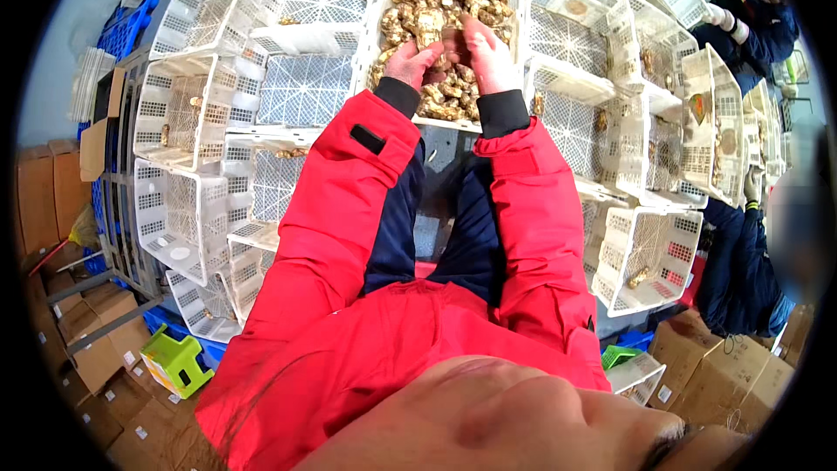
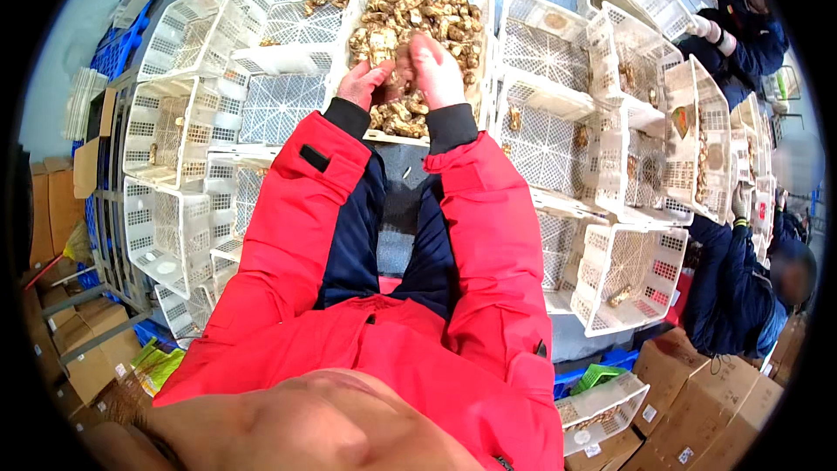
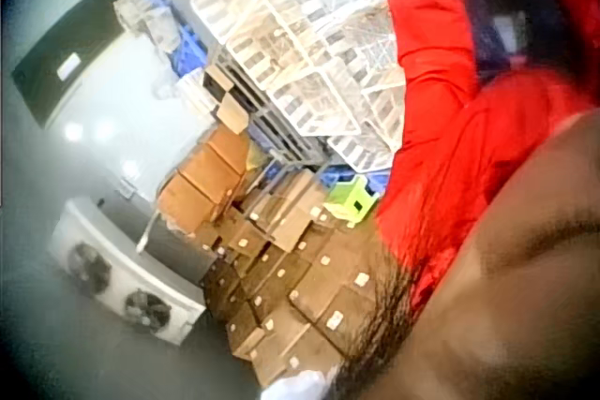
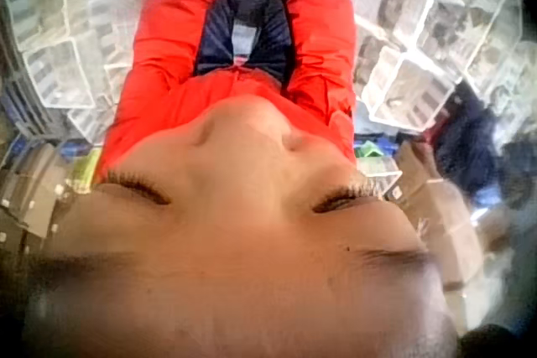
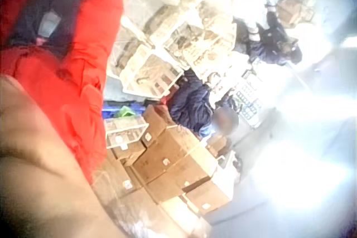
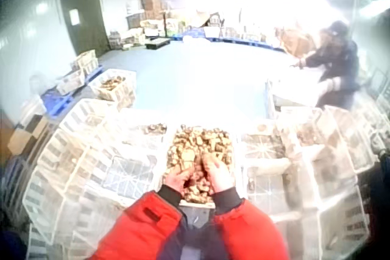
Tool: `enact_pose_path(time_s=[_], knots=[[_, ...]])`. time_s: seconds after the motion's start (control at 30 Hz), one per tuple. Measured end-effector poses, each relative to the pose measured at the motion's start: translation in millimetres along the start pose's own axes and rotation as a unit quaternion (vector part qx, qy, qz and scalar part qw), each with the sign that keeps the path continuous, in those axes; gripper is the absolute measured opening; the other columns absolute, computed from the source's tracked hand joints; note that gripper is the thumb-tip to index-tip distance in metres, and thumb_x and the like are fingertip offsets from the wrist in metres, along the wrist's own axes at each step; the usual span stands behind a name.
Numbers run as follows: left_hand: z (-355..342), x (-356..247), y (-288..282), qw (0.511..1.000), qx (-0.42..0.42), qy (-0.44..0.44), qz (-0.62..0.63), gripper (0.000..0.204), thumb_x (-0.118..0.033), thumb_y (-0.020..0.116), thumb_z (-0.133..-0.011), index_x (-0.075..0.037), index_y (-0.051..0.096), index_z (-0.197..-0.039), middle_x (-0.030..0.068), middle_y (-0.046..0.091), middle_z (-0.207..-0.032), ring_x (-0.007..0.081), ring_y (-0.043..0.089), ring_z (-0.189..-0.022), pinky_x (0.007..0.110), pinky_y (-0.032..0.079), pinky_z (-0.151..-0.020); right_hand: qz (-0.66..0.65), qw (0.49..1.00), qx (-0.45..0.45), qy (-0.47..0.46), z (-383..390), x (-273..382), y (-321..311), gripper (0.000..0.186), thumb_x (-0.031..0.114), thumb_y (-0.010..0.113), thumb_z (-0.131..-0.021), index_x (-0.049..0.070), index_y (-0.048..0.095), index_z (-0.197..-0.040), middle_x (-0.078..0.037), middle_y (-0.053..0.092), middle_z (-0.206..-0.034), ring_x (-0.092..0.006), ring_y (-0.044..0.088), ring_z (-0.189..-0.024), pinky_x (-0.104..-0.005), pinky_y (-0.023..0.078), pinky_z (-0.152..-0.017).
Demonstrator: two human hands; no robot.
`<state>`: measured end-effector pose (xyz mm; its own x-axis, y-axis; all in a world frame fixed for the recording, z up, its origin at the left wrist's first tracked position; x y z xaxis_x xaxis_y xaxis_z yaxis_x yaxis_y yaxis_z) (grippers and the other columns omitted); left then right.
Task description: The person picks up pieces of ginger root from a large basket by hand and sorts them into different small plastic baskets while sitting on the floor.
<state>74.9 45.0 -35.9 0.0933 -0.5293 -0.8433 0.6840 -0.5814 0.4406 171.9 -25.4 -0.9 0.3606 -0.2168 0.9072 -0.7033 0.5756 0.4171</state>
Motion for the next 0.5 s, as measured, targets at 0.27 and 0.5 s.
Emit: enact_pose_path(time_s=[0.27,0.5], knots=[[2.4,-2.8,-10.0,0.994,0.016,-0.038,0.104,0.027,-0.013,0.052,-0.077,0.002,0.047,-0.099,0.0126,0.057,-0.089,0.0236,0.058,-0.073,0.033,0.049,-0.060,0.006,0.998,-0.052,0.025,4.3,3.6,-11.5,0.031,0.016,0.050,-0.080,-0.001,0.046,-0.105,-0.008,0.055,-0.081,-0.0110,0.053,-0.061,-0.0211,0.042,-0.053],[-8.6,-28.8,-42.7,0.906,-0.102,0.274,-0.307,0.034,-0.009,0.059,-0.069,-0.001,0.045,-0.098,0.0086,0.055,-0.080,0.0170,0.053,-0.068,0.028,0.044,-0.059,0.042,0.995,0.084,-0.034,-7.5,-22.2,45.9,0.057,0.014,0.059,-0.072,-0.004,0.030,-0.118,-0.012,0.054,-0.090,-0.0143,0.052,-0.076,-0.0252,0.043,-0.067]])
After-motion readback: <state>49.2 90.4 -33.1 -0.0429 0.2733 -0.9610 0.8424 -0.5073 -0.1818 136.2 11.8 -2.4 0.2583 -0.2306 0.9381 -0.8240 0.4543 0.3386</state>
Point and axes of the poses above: each hand's wrist, its own z-axis away from the middle knuckle, its own y-axis out of the palm, x = y × z, the point moved 8 cm from there along -z, towards the middle knuckle
